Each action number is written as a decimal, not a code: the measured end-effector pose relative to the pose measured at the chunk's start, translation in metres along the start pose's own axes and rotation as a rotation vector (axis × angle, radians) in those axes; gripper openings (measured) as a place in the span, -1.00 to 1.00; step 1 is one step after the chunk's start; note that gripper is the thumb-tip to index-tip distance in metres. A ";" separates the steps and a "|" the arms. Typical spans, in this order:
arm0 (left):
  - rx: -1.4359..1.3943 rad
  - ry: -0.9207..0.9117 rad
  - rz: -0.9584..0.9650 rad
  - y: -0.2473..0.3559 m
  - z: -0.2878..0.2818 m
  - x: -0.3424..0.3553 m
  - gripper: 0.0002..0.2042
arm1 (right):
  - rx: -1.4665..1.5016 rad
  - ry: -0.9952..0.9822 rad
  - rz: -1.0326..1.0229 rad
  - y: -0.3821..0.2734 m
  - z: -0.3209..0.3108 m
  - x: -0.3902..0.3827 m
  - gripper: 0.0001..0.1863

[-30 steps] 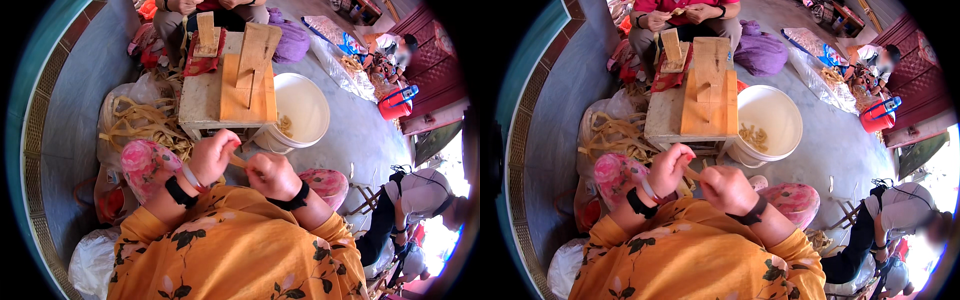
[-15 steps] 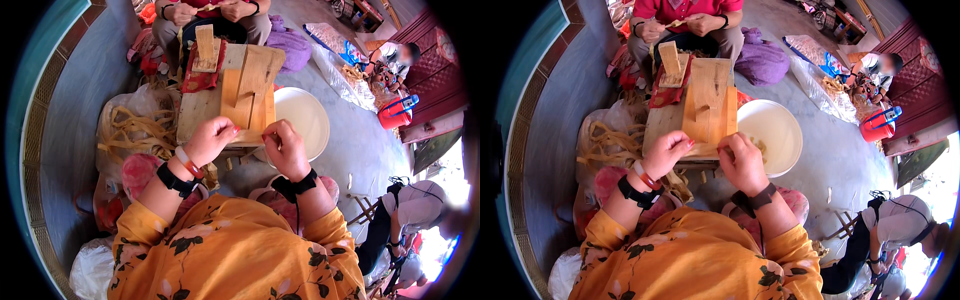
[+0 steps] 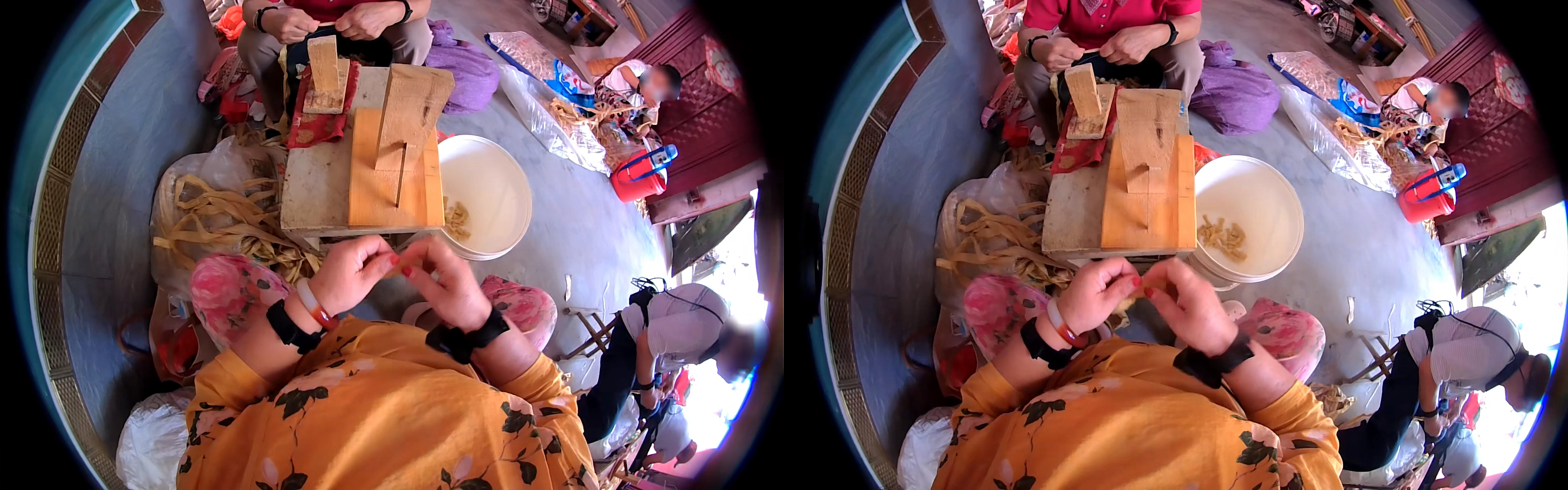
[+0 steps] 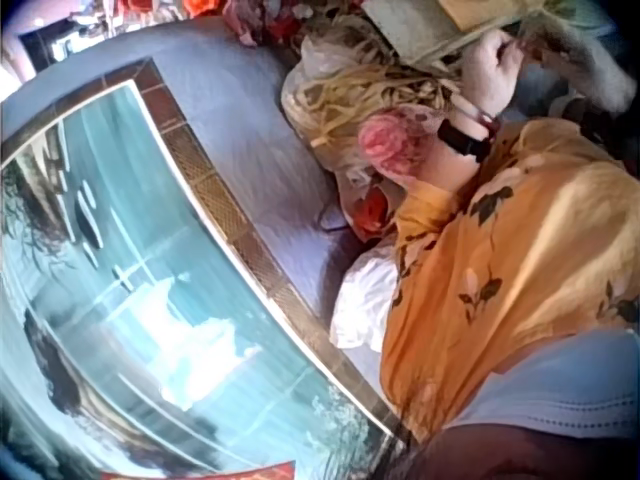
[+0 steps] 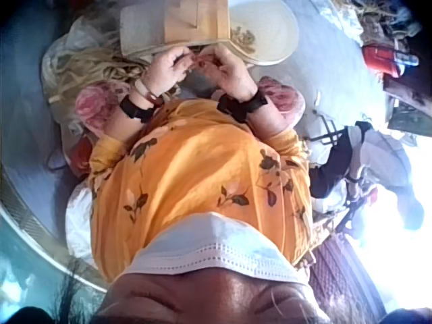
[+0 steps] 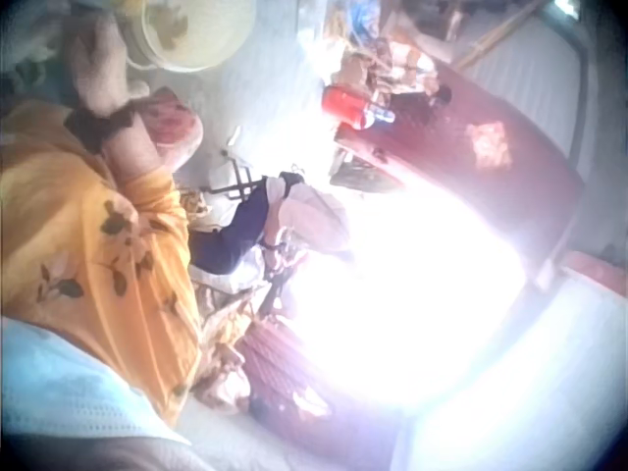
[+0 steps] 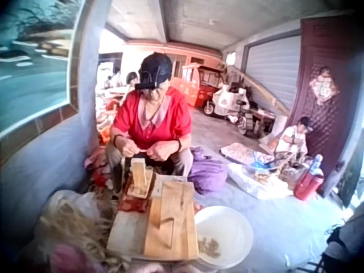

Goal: The person curls and shapes thin wood-like strips by hand, placing the finished items into a white bucket.

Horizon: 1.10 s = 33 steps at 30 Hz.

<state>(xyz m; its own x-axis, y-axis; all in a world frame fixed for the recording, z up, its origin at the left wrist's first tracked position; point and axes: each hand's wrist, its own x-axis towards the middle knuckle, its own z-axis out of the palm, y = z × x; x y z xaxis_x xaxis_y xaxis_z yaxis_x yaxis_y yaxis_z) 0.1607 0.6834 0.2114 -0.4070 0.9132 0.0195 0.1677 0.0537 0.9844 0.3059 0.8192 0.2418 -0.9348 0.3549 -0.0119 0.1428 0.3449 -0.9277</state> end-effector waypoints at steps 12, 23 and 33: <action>0.634 -0.033 0.391 -0.009 0.014 -0.053 -0.86 | -0.357 0.093 -0.455 0.011 0.024 -0.042 -0.74; 0.594 -0.089 0.429 -0.003 0.018 -0.062 -0.85 | 0.068 -0.179 -0.102 0.001 0.021 -0.057 -0.81; -0.769 -0.227 -0.282 -0.048 -0.003 -0.061 -0.80 | -0.579 0.183 -0.486 0.024 0.005 -0.038 -0.80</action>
<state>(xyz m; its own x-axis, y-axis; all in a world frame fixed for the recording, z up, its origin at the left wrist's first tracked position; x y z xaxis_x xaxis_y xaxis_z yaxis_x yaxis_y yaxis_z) 0.1744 0.6237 0.1634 -0.1380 0.9702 -0.1992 -0.6031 0.0773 0.7939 0.3435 0.8101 0.2181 -0.8746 0.1683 0.4547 -0.0748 0.8798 -0.4695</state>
